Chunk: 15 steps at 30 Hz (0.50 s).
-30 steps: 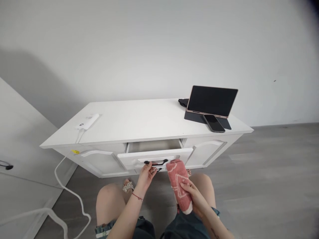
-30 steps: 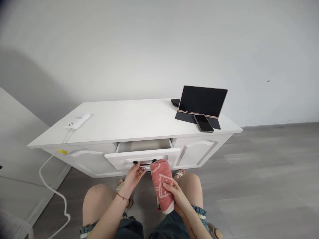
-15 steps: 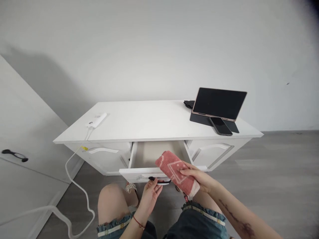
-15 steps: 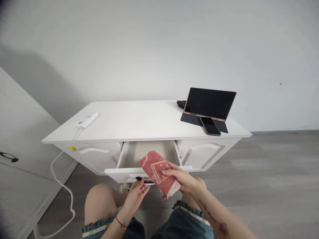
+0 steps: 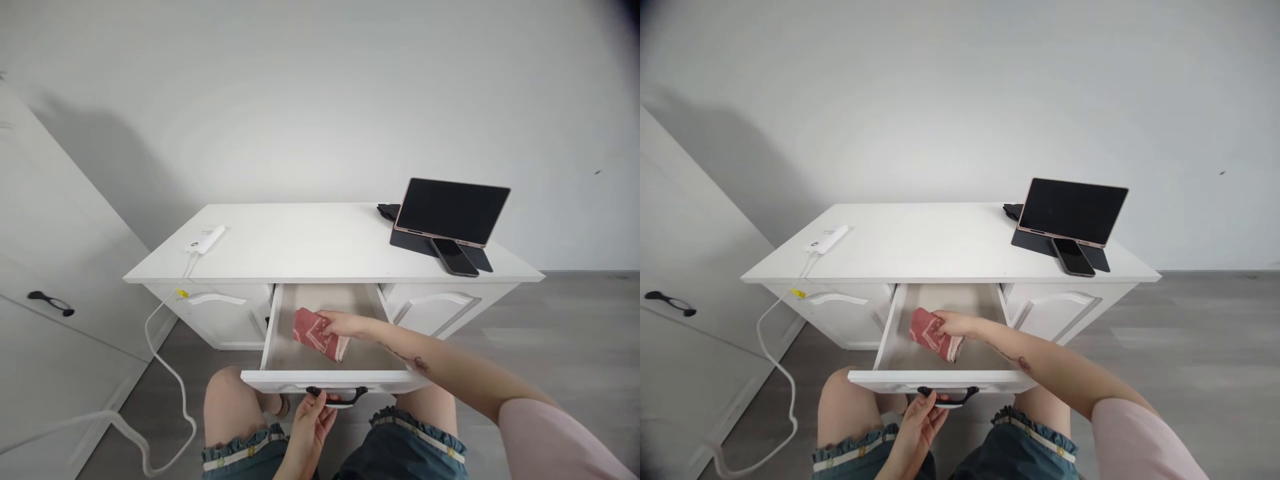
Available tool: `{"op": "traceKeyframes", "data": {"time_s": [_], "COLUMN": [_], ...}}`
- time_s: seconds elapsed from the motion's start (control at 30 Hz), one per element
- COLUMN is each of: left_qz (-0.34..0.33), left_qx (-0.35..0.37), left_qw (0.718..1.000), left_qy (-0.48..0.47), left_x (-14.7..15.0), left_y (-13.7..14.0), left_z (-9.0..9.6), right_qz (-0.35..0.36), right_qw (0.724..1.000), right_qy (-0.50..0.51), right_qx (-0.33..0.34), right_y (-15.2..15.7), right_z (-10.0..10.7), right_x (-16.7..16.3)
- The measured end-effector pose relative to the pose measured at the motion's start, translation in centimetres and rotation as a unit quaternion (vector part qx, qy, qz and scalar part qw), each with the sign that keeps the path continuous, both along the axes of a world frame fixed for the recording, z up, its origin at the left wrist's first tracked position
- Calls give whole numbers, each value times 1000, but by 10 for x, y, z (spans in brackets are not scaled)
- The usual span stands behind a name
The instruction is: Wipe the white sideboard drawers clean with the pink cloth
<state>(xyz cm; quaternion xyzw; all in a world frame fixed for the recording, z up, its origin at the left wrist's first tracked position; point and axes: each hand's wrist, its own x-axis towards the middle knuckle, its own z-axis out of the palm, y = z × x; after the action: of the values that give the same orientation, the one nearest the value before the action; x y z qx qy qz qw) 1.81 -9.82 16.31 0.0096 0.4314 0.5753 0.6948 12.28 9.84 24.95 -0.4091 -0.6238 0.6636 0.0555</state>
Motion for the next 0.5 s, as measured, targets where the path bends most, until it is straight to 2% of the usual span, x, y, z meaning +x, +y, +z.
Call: {"op": "traceKeyframes", "data": {"time_s": [0.07, 0.13, 0.17, 0.27, 0.4, 0.5], "left_qz": [2, 4, 4, -1, -3, 4], "left_qx": [0, -1, 0, 4, 8, 9], "left_qw": [1000, 1000, 1000, 1000, 1000, 1000], "left_qy": [1, 6, 9, 11, 19, 27], "left_x": [0, 1, 1, 1, 1, 1], "left_y": [-1, -1, -1, 0, -1, -1], "left_z": [-1, 0, 0, 0, -3, -7], "right_qz": [27, 95, 147, 289, 334, 360], "right_qw": [982, 933, 908, 861, 827, 789], "right_qy": [-32, -54, -60, -57, -57, -98], "right_qx": [185, 343, 388, 415, 448, 488], "right_y": [-3, -10, -14, -25, -28, -24], "right_z": [-11, -19, -22, -34, -51, -59], "right_x": [-12, -19, -20, -20, -24, -32]}}
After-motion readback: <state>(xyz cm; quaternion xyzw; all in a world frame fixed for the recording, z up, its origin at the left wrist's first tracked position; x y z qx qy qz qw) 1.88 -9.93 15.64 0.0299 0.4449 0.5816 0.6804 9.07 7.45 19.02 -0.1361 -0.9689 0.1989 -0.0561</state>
